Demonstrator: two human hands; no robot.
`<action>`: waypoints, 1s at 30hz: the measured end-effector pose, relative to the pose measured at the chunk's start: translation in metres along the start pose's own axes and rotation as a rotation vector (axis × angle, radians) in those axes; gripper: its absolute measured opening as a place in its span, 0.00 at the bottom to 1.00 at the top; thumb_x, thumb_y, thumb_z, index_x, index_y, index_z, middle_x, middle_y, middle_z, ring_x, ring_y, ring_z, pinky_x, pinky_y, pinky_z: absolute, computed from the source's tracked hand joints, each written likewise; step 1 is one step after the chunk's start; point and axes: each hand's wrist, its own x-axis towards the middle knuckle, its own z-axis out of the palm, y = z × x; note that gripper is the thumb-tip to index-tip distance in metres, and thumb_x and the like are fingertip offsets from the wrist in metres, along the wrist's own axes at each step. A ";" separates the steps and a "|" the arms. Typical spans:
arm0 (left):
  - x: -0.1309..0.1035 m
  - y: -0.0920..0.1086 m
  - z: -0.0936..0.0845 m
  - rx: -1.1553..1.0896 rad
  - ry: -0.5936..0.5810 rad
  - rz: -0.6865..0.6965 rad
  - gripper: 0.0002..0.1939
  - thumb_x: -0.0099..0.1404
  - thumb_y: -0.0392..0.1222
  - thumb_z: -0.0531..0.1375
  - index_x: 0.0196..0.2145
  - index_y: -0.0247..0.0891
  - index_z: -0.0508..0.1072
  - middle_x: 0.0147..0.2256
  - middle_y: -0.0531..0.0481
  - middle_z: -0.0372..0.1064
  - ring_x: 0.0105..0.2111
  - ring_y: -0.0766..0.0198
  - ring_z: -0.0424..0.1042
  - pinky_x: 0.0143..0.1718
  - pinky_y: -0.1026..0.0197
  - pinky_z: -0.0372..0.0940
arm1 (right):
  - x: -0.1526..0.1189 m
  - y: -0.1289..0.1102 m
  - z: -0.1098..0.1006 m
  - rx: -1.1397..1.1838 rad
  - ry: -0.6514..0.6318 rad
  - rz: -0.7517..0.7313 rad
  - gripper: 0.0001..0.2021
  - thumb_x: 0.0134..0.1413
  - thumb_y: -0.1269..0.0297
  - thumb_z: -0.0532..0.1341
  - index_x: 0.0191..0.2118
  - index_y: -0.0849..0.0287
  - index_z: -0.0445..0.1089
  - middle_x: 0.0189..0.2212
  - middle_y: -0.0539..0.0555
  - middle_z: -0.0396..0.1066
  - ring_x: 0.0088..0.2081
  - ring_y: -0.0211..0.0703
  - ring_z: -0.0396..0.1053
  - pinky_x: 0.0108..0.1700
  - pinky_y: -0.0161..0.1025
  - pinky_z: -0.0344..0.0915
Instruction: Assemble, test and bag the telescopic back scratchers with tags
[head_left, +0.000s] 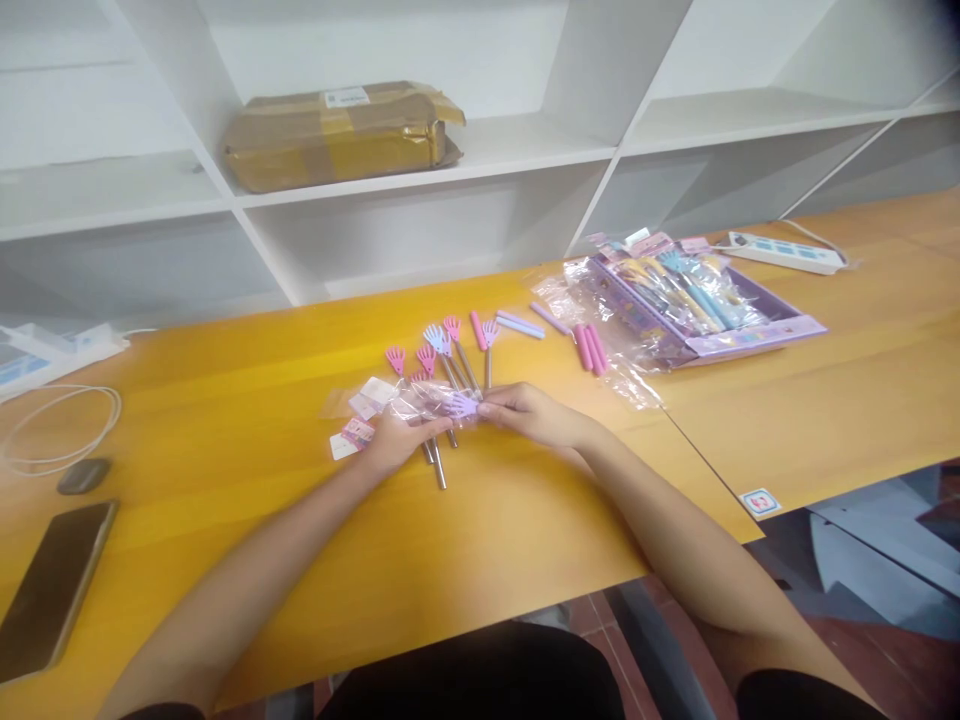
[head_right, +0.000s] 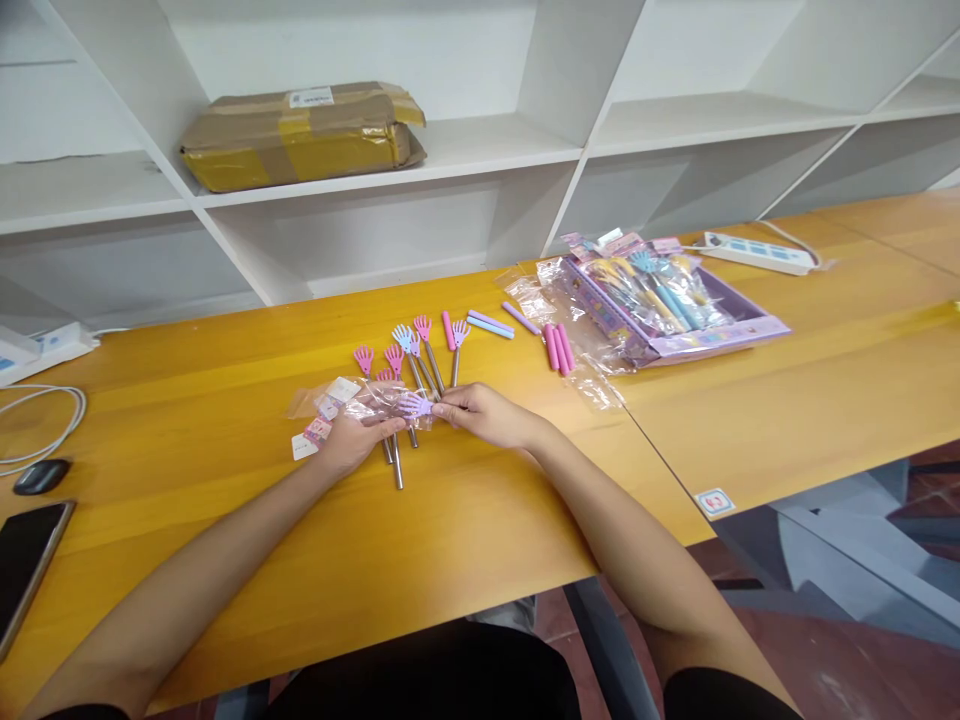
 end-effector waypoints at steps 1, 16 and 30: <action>0.000 -0.001 0.001 -0.006 -0.005 -0.021 0.25 0.58 0.43 0.77 0.51 0.38 0.79 0.50 0.41 0.81 0.50 0.50 0.82 0.54 0.50 0.75 | 0.000 0.000 0.000 -0.010 0.008 -0.004 0.29 0.74 0.41 0.54 0.37 0.62 0.76 0.29 0.51 0.70 0.31 0.39 0.63 0.39 0.39 0.63; 0.000 0.006 0.008 -0.358 0.002 -0.144 0.23 0.61 0.51 0.77 0.46 0.32 0.79 0.42 0.39 0.83 0.41 0.49 0.85 0.47 0.47 0.79 | 0.001 0.005 -0.006 -0.066 0.123 -0.067 0.27 0.74 0.42 0.58 0.33 0.61 0.77 0.32 0.55 0.75 0.35 0.43 0.73 0.44 0.40 0.68; 0.001 0.000 0.009 -0.332 0.004 -0.165 0.24 0.60 0.49 0.78 0.47 0.32 0.80 0.45 0.39 0.82 0.44 0.48 0.85 0.50 0.45 0.80 | 0.004 0.007 0.004 -0.120 0.170 -0.044 0.26 0.73 0.43 0.59 0.33 0.60 0.79 0.31 0.54 0.75 0.33 0.42 0.72 0.42 0.39 0.67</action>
